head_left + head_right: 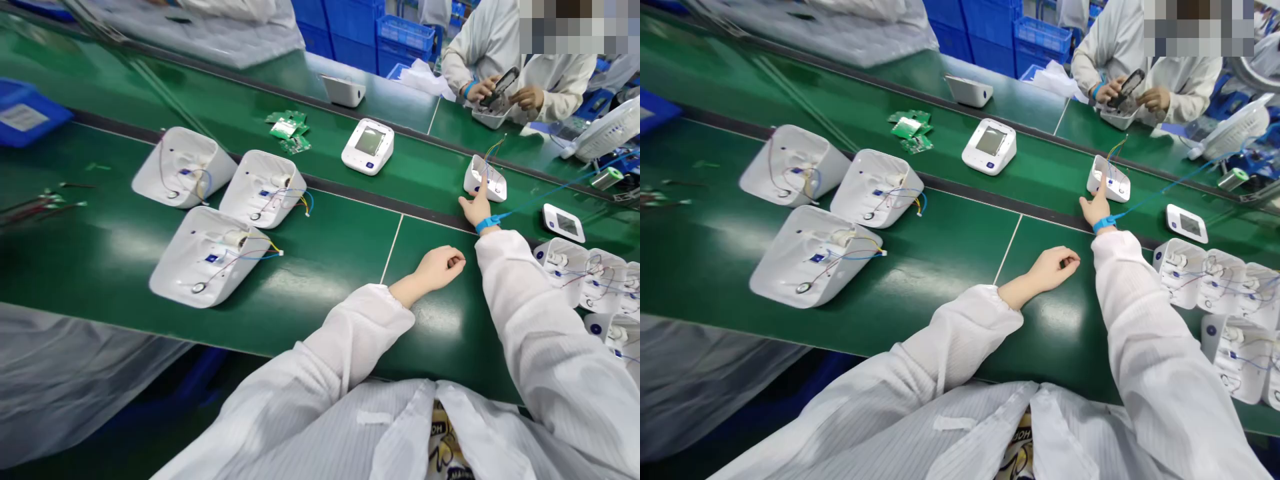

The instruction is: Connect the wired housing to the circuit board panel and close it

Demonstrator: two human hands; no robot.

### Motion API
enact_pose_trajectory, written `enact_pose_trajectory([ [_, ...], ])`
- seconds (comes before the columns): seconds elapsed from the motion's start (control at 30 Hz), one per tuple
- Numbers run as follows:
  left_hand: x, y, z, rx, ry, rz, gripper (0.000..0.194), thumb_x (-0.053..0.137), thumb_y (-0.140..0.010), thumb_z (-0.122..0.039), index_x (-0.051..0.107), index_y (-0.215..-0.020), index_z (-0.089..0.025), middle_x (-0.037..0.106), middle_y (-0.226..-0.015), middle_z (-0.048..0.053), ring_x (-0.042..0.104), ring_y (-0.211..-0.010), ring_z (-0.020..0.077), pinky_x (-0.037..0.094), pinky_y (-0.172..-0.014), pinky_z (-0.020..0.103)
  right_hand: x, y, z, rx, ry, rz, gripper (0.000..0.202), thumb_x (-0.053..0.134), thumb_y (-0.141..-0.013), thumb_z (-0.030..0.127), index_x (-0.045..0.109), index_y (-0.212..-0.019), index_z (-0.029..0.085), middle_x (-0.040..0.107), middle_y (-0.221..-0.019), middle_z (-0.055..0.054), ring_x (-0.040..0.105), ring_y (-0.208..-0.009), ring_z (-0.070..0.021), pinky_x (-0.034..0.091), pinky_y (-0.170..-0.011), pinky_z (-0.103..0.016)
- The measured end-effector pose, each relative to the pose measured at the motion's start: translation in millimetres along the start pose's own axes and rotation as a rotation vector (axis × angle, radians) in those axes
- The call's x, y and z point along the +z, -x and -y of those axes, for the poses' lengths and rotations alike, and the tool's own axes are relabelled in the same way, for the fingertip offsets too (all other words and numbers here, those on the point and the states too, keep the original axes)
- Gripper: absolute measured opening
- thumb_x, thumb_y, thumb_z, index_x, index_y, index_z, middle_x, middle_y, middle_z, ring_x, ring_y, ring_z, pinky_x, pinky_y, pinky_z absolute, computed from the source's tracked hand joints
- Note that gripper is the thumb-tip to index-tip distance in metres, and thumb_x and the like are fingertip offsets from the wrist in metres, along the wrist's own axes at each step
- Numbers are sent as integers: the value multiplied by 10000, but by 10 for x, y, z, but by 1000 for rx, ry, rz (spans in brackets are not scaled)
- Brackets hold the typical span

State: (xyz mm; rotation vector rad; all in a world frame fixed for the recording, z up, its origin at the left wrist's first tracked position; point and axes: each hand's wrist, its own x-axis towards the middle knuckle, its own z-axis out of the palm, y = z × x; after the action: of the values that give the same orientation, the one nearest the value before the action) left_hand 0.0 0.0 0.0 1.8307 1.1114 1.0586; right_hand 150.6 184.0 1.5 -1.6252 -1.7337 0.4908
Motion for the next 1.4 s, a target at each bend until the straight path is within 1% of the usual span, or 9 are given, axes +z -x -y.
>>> enact_pose_trajectory([
  [0.13,-9,9,-26,3,19,5,100,611,-872,-213,706,-885,-186,668,-802,20,621,-742,147,509,-721,281,118,-182,-56,72,62,-113,684,705,-791,335,447,-1404,173,723,-1072,-121,693,-906,-284,502,-951,-494],
  [0.27,-3,-23,-22,-68,164,-56,79,647,-826,-213,724,-832,-194,685,-792,17,614,-709,141,507,-721,280,52,34,-17,65,40,-227,421,407,-974,522,510,-1193,177,733,-929,-99,702,-929,-267,501,-937,-450],
  [0.57,-443,-334,399,-311,404,-565,172,565,-866,-255,701,-939,-179,720,-898,54,647,-823,164,500,-718,271,-331,1494,5,-311,-39,-183,540,224,-999,591,569,-1121,193,697,-919,-101,680,-794,-257,538,-747,-392],
  [0.7,-533,-385,502,-348,436,-605,168,573,-840,-250,702,-913,-171,714,-860,49,648,-803,159,499,-712,262,-617,2070,-46,-365,-43,-57,533,202,-1007,551,633,-991,236,665,-818,-89,672,-750,-280,536,-699,-425],
  [0.83,-429,-361,446,-315,405,-509,163,584,-838,-255,720,-863,-167,726,-846,54,660,-801,172,511,-758,290,-893,2215,16,-466,-44,97,484,298,-979,541,658,-816,260,664,-774,-94,683,-857,-313,543,-794,-470],
  [0.97,-347,-306,342,-243,317,-401,153,617,-813,-194,749,-888,-179,750,-955,63,668,-872,194,508,-818,317,-1136,2117,178,-557,-49,296,249,546,-901,422,733,-915,259,703,-1072,-108,607,-1179,-337,489,-1010,-512],
  [1.13,-366,-251,264,-144,201,-184,195,593,-849,-237,761,-930,-183,768,-998,64,694,-920,207,525,-841,325,-1353,1924,292,-545,-68,524,206,556,-950,315,751,-987,259,735,-1127,-65,695,-1042,-232,559,-927,-391],
  [1.27,-418,-222,234,-68,140,152,240,617,-852,-359,785,-908,-197,782,-956,56,714,-920,227,533,-827,332,-1287,1437,132,-408,102,349,312,540,-973,428,784,-983,233,700,-1231,-105,642,-1165,-277,481,-1060,-461],
  [1.4,-442,-231,221,134,-3,354,251,681,-813,-396,799,-946,-219,777,-1006,62,703,-978,237,515,-876,343,-1070,793,-118,-135,582,300,426,559,-947,524,782,-1126,208,463,-1533,-135,330,-1470,-363,308,-1190,-523],
])
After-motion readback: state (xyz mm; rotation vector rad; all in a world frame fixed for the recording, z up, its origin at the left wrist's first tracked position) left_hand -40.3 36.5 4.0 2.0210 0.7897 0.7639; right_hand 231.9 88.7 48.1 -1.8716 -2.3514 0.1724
